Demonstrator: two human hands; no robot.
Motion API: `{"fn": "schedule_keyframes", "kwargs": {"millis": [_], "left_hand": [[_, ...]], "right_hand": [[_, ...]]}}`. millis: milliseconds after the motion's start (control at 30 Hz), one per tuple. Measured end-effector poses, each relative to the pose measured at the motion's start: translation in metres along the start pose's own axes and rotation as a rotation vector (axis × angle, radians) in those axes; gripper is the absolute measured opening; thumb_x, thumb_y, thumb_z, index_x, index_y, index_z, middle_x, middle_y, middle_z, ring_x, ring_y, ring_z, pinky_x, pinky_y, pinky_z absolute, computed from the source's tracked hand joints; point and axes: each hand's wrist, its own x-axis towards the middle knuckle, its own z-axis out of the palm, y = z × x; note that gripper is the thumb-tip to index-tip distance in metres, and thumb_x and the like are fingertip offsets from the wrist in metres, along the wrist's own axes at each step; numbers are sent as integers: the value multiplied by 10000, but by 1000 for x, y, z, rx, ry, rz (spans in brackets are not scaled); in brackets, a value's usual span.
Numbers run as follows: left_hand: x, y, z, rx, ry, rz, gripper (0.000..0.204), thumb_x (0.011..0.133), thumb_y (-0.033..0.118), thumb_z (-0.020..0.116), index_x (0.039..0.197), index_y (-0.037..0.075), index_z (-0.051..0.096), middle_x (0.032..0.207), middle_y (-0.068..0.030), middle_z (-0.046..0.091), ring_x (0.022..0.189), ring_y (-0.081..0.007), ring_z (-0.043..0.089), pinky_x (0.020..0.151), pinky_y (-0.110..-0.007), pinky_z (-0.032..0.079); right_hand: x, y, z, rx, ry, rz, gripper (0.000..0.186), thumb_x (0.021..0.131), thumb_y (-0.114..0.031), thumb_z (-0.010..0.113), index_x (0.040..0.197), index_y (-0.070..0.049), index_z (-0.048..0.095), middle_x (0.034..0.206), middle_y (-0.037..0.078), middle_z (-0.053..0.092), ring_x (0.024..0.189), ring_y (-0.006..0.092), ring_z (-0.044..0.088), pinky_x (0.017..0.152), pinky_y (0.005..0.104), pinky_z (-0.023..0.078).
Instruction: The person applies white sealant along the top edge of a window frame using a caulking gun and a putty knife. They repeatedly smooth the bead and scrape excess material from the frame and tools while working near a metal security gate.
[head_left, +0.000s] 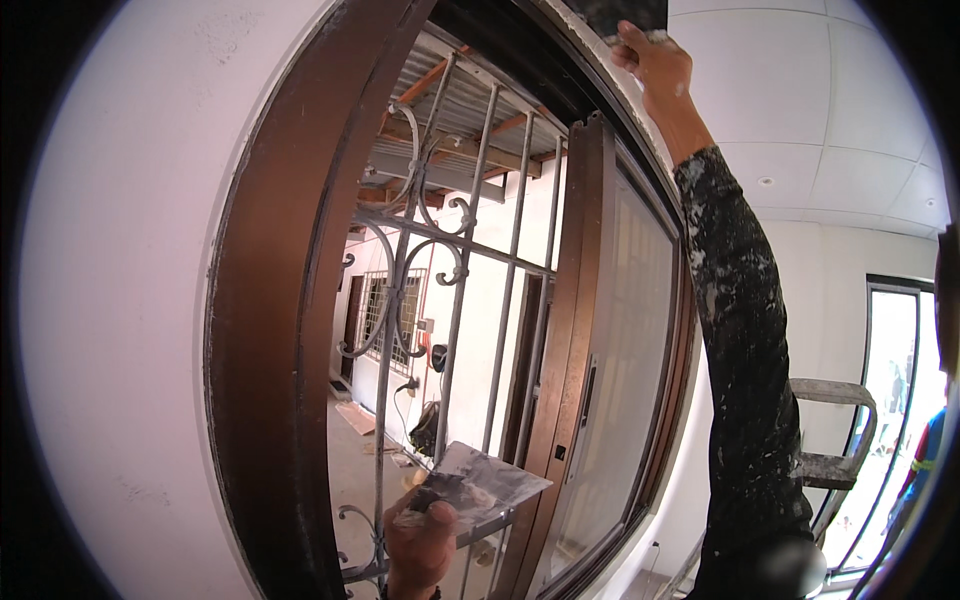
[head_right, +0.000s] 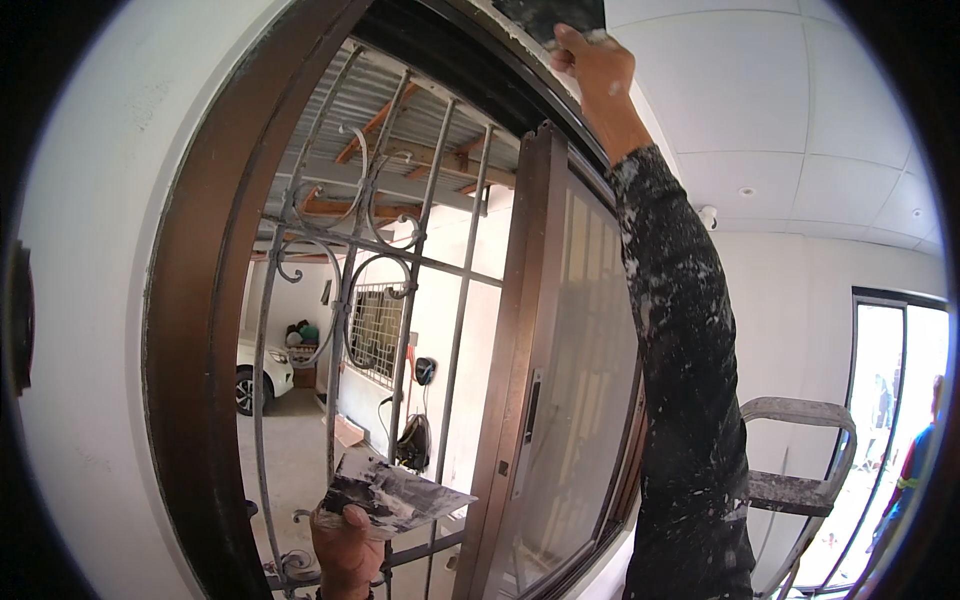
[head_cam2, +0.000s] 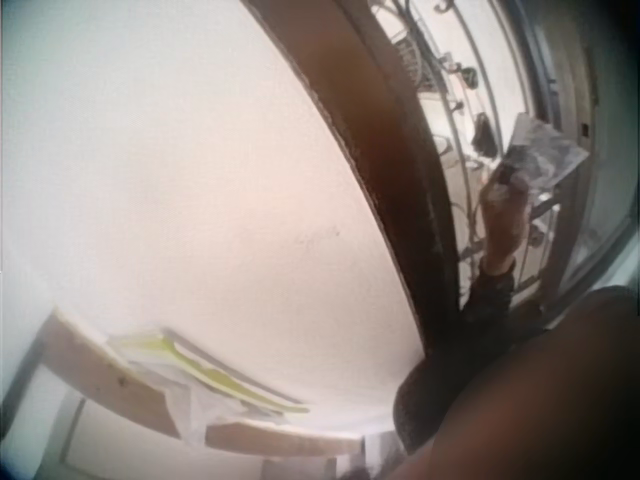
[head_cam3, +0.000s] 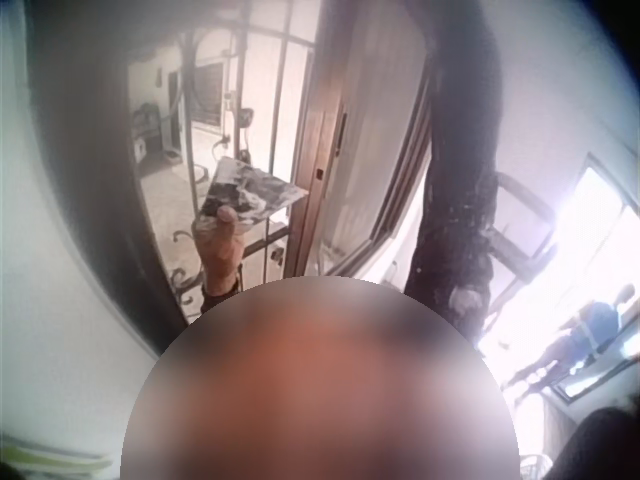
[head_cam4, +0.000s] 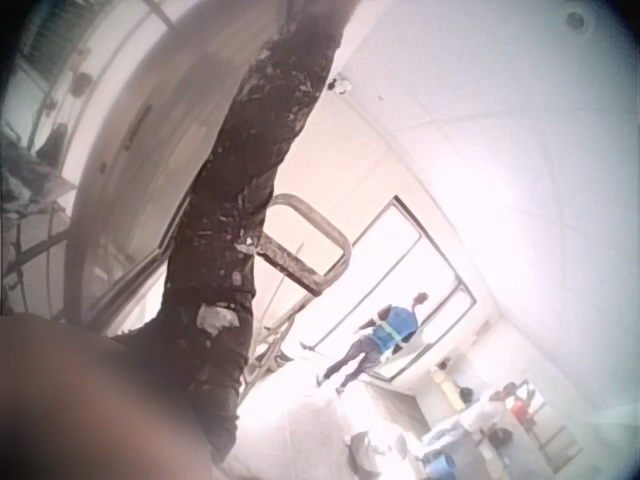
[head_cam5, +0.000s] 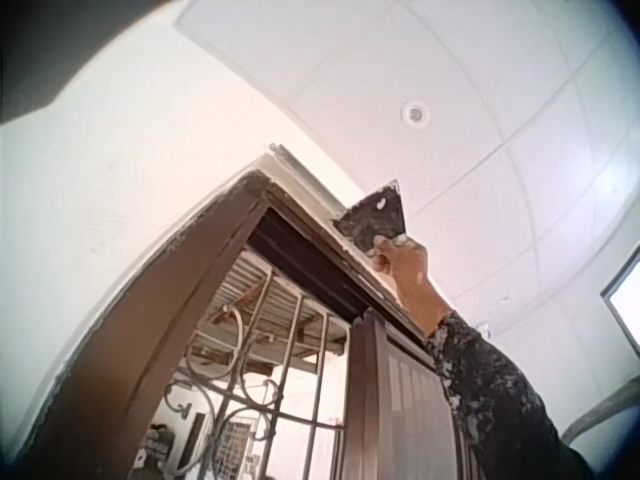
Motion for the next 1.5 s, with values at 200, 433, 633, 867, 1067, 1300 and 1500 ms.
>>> {"fn": "schedule_keyframes", "kwargs": {"millis": [200, 433, 633, 867, 1067, 1300, 1500], "left_hand": [[2, -3, -6, 57, 31, 19, 474, 902, 213, 746, 1239, -64, 560, 1128, -133, 668, 1029, -268, 671, 959, -451, 541], [0, -6, -9, 75, 42, 24, 410, 903, 195, 741, 1184, -58, 583, 1080, -121, 680, 1006, -247, 676, 958, -445, 537], [-1, -12, -16, 34, 21, 71, 307, 922, 155, 712, 1131, -44, 608, 1011, -94, 688, 950, -218, 680, 932, -427, 544], [4, -16, -20, -73, 37, 106, 297, 921, 151, 714, 1120, -46, 616, 1009, -96, 691, 951, -213, 677, 925, -413, 543], [4, -10, -9, -67, 52, 87, 391, 896, 199, 747, 1152, -59, 602, 1050, -115, 688, 977, -238, 677, 932, -424, 542], [1, -4, -8, 39, 26, 3, 436, 878, 216, 767, 1160, -68, 596, 1057, -132, 688, 961, -250, 687, 917, -426, 555], [2, -14, -7, -61, 3, 32, 401, 881, 207, 765, 1122, -71, 607, 1035, -123, 687, 944, -240, 688, 902, -411, 559]], "right_hand": [[21, 0, 40, 190, 10, -53, 182, 863, -3, 730, 724, 19, 614, 714, 130, 647, 536, 205, 600, 466, 327, 487], [27, 18, 37, 195, 162, -27, 124, 862, 48, 681, 817, 43, 565, 779, 180, 662, 535, 220, 599, 458, 317, 477], [24, 42, 13, 444, 82, -71, 101, 870, 50, 663, 888, 40, 564, 806, 200, 678, 528, 222, 591, 466, 326, 485], [0, 42, -4, 41, 258, -8, 269, 816, -21, 791, 718, 4, 542, 686, 151, 660, 551, 190, 631, 497, 306, 520], [-11, 71, -45, 43, 284, 143, 175, 845, -64, 793, 891, 54, 671, 797, 117, 676, 656, 196, 656, 622, 314, 612], [-60, 59, -86, -29, 298, 205, 194, 862, -107, 787, 947, 24, 672, 819, 83, 669, 693, 180, 655, 670, 315, 608], [-47, 22, -24, 206, 107, 102, 235, 847, -95, 797, 953, 56, 651, 872, 132, 682, 750, 232, 695, 675, 319, 625]]}}
